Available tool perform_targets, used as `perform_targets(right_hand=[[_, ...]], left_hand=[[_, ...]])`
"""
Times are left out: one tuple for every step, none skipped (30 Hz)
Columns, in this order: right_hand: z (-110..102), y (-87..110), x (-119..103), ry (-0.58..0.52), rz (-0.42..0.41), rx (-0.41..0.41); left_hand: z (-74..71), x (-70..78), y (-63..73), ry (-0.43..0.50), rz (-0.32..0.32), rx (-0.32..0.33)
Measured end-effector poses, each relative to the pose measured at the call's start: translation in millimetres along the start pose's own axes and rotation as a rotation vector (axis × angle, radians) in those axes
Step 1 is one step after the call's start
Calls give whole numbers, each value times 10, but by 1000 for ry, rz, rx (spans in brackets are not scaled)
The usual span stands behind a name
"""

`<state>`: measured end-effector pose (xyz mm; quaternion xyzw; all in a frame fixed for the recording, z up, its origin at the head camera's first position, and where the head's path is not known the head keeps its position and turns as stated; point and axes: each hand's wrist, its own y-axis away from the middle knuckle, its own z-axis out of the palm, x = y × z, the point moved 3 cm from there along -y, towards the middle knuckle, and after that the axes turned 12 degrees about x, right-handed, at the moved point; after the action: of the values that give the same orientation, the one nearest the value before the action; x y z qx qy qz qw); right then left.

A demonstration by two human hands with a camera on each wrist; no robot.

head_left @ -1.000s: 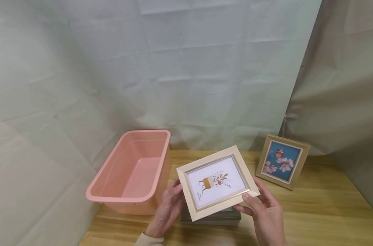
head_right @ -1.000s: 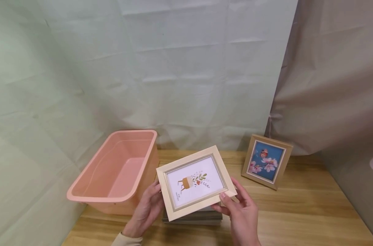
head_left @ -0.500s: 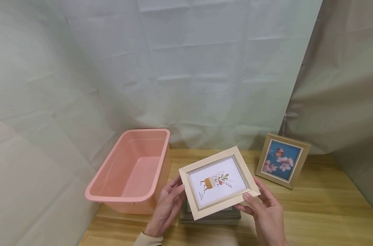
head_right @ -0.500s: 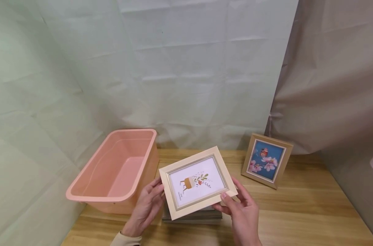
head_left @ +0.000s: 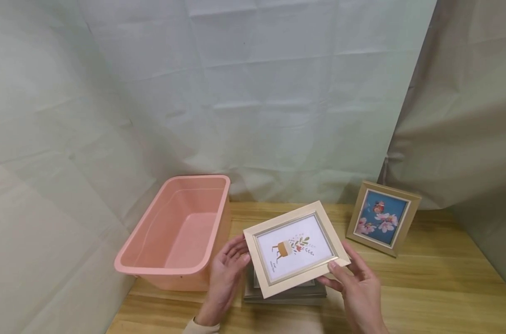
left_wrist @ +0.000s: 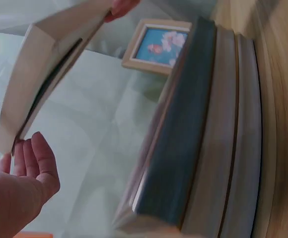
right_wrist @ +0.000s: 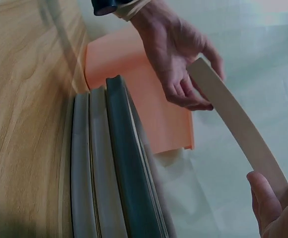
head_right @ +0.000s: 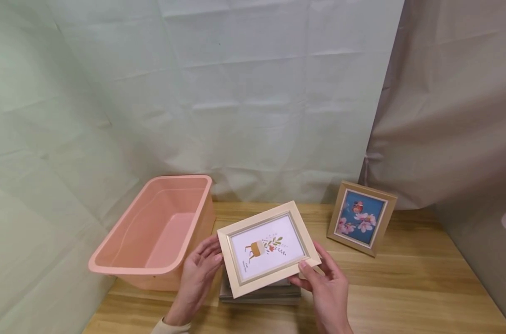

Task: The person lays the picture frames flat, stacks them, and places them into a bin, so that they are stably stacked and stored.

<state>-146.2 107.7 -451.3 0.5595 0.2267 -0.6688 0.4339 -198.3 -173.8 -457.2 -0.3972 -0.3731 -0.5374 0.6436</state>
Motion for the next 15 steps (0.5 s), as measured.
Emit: perform_targets(right_hand=[[-2, -2, 8, 2, 2, -3], [-5, -3, 16, 2, -1, -6], [-8, -6, 23, 4, -8, -9], [-11, -7, 29, 11, -14, -13], [-15, -8, 34, 21, -21, -20], [-20, -10, 38, 31, -30, -32], [-21, -11, 37, 42, -39, -44], [-21, -12, 34, 57, -49, -56], [-22, -16, 32, 74, -52, -67], [-22, -20, 31, 92, -52, -77], [-23, -24, 28, 112, -50, -85], [-24, -31, 28, 138, -44, -90], [-24, -39, 27, 167, -36, -92], [-28, -48, 30, 201, -26, -95], [-33, -59, 37, 238, -15, -99]], left_hand=[[-19, 8, 8, -8, 42, -24], [-39, 14, 15, -23, 80, -46], [-59, 22, 22, -36, 117, -74], [-86, 22, 26, -60, 141, -96], [-112, 22, 32, -81, 159, -122], [-135, 25, 39, -96, 175, -151], [-158, 25, 47, -115, 187, -181], [-180, 24, 53, -132, 200, -213], [-203, 22, 58, -151, 217, -248], [-225, 18, 62, -174, 238, -283], [-244, 14, 67, -198, 260, -316], [-260, 11, 70, -225, 286, -344], [-276, 8, 75, -258, 308, -366], [-289, 5, 78, -297, 334, -385], [-300, 2, 84, -342, 353, -396]])
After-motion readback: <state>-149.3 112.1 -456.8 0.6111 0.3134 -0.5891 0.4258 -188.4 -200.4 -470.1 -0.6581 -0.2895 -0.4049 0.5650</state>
